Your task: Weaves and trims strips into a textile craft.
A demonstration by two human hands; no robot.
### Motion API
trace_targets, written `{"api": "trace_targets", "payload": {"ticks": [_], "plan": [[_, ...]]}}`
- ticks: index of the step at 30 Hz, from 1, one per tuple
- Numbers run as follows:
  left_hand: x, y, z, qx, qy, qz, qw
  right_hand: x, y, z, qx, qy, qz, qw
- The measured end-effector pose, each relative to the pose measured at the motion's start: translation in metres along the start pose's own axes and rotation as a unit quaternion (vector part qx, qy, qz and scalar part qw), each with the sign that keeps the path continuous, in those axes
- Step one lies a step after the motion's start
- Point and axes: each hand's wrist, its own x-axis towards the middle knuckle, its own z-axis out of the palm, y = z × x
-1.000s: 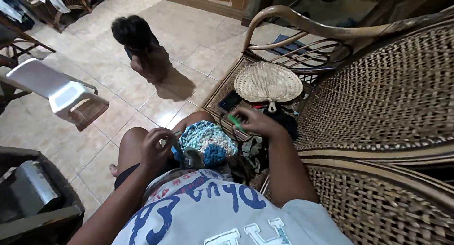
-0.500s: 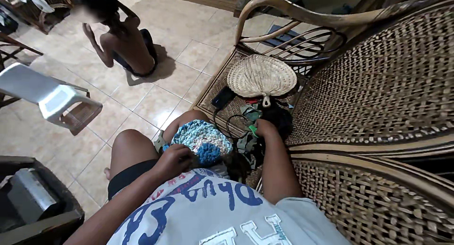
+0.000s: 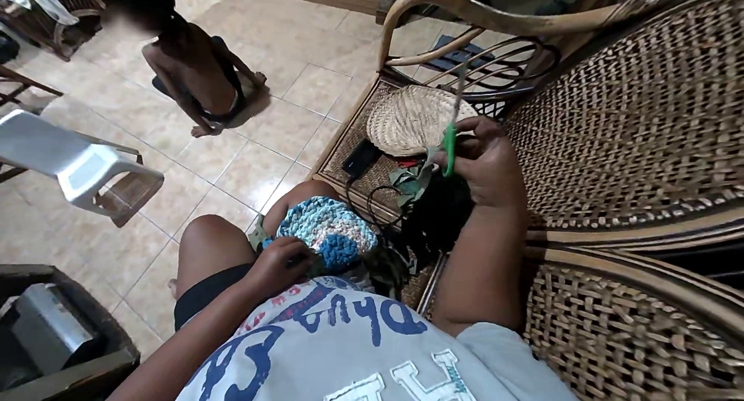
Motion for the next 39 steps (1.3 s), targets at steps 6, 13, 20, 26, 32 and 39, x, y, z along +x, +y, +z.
{"api": "trace_targets", "payload": {"ticks": [6,13,20,26,32,39], "plan": [[-0.003,-0.005,0.002,-0.001,0.015,0.013,1.0,0.005,0.001,0.015,0.109,0.047,-0.021,0.993],[0.005,0.01,-0.008,0.018,0.099,0.004,0.995,-0.003,-0.01,0.013,0.179,0.002,-0.047,0.983],[0.06,0.05,-0.034,-0.153,0.074,0.014,0.985,-0.024,-0.02,0.065,0.161,-0.209,-0.007,0.965],[0.062,0.075,-0.024,-0.4,0.002,-0.06,0.915,-0.032,-0.02,0.094,0.157,-0.299,0.034,0.941],[0.051,0.068,-0.015,-0.406,0.111,-0.014,0.907,-0.034,-0.017,0.104,0.123,-0.228,-0.032,0.965],[0.039,0.073,-0.023,-0.451,0.132,-0.079,0.879,-0.042,-0.018,0.12,0.082,-0.223,-0.143,0.961]]}}
